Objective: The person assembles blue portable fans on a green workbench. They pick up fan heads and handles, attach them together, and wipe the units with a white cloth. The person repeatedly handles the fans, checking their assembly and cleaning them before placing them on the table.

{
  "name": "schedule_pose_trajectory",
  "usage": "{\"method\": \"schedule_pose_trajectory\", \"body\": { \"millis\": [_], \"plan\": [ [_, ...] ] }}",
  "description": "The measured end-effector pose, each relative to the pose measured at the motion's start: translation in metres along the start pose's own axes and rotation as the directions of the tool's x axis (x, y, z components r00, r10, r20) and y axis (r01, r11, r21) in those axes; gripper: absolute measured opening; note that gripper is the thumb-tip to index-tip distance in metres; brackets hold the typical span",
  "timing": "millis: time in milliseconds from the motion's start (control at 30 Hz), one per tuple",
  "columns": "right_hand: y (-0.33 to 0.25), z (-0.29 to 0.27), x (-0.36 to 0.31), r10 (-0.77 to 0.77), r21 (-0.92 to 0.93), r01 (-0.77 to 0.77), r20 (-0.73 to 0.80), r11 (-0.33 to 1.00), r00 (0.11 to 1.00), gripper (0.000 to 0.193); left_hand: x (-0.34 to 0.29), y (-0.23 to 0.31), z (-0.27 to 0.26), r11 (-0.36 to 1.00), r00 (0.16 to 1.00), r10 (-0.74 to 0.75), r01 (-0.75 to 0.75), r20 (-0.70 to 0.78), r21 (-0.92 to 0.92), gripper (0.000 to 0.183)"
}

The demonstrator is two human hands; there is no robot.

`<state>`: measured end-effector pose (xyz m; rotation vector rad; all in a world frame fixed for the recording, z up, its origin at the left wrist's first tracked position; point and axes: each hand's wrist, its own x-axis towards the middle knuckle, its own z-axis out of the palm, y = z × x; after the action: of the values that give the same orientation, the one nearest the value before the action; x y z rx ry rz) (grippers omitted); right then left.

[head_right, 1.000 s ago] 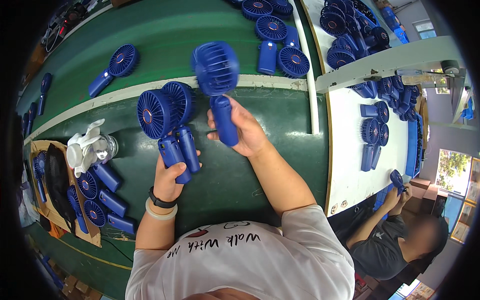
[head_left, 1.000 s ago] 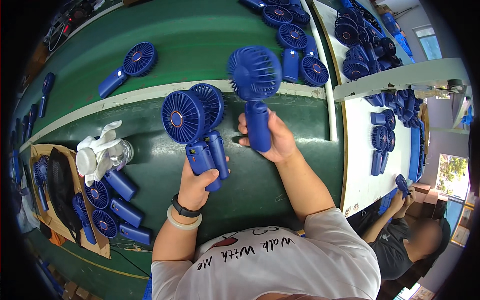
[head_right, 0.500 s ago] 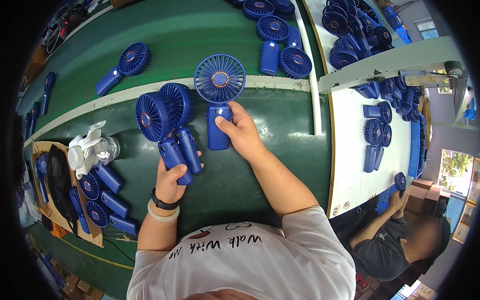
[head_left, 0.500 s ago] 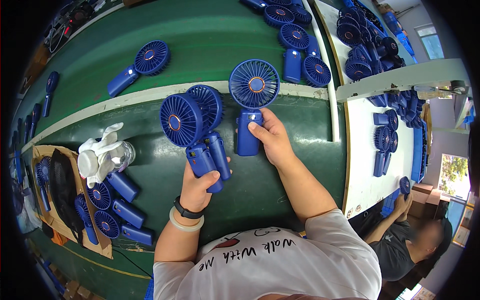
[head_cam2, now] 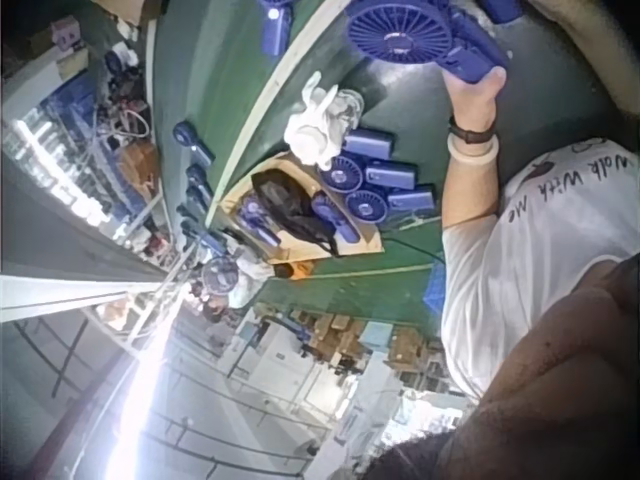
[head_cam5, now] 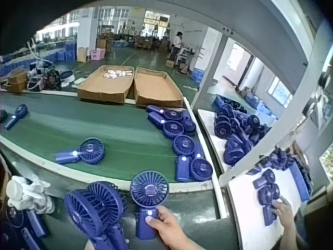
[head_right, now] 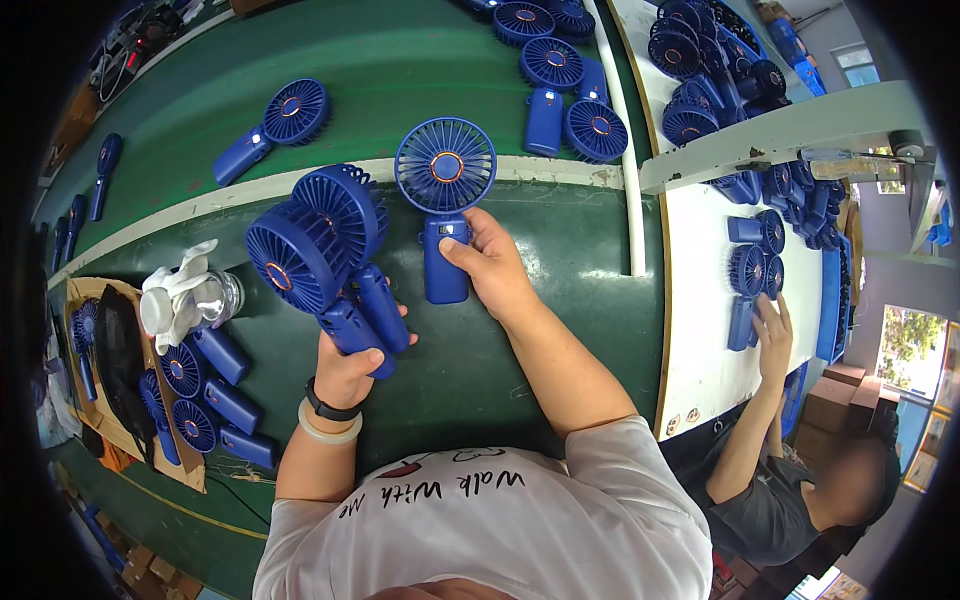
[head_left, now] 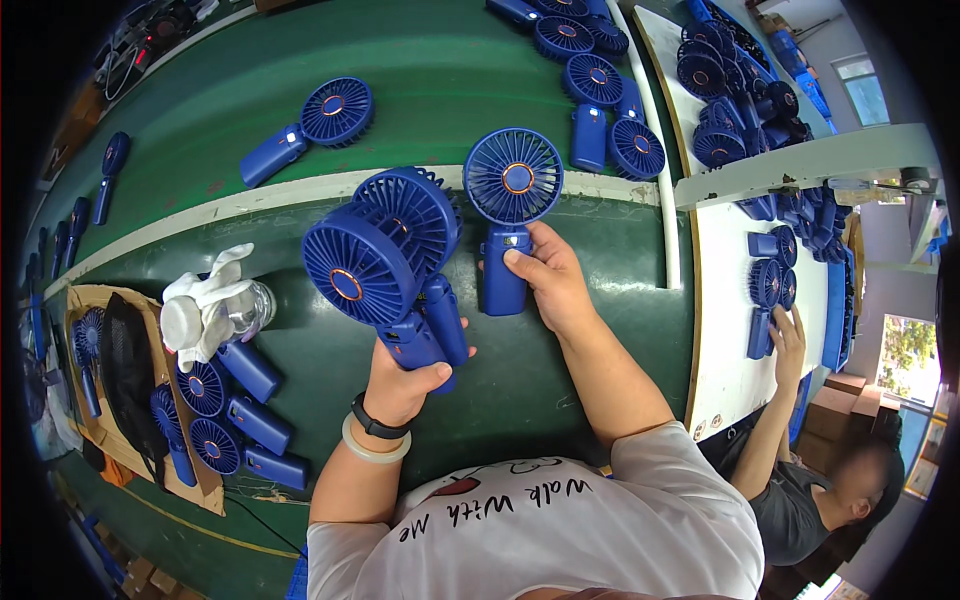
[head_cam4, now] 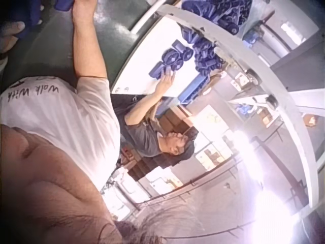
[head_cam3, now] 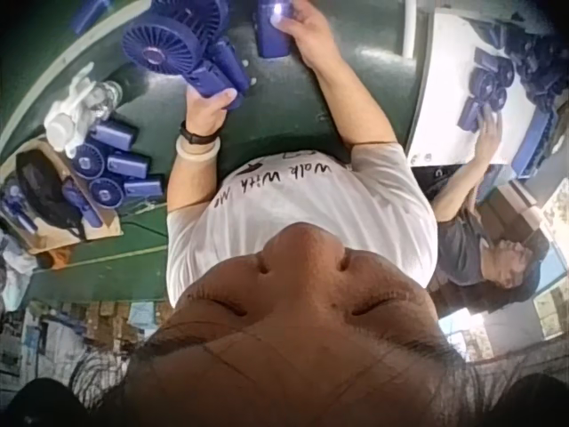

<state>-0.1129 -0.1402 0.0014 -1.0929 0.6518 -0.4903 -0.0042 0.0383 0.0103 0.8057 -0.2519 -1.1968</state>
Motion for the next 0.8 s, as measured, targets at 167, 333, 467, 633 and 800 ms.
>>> {"method": "schedule_pose_trajectory", "body": {
  "millis": [167,333,467,633,800],
  "plan": [
    [0.001,0.000,0.000,0.008,0.041,-0.009,0.030,0.999,1.000,0.034,0.000,0.000,-0.002,1.000,1.000,-0.012,0.012,0.009,-0.001,0.084],
    [-0.004,-0.001,0.000,0.037,0.053,-0.040,0.056,0.998,0.998,0.034,0.001,0.000,-0.001,1.000,0.999,-0.004,0.004,0.038,-0.002,0.084],
    [0.000,0.003,-0.003,-0.029,-0.044,0.034,0.099,0.998,0.995,0.037,0.002,0.001,0.000,1.000,0.997,0.013,-0.015,0.076,0.020,0.093],
    [0.010,0.027,-0.021,0.057,-0.008,-0.057,0.300,0.998,0.952,0.057,0.002,0.003,0.000,0.991,0.986,0.067,-0.083,0.153,0.105,0.077],
    [-0.002,0.047,-0.046,0.005,-0.217,0.126,0.519,0.968,0.855,0.090,0.000,-0.014,-0.006,0.608,0.912,0.214,-0.405,0.349,0.683,0.092]
  ]
}}
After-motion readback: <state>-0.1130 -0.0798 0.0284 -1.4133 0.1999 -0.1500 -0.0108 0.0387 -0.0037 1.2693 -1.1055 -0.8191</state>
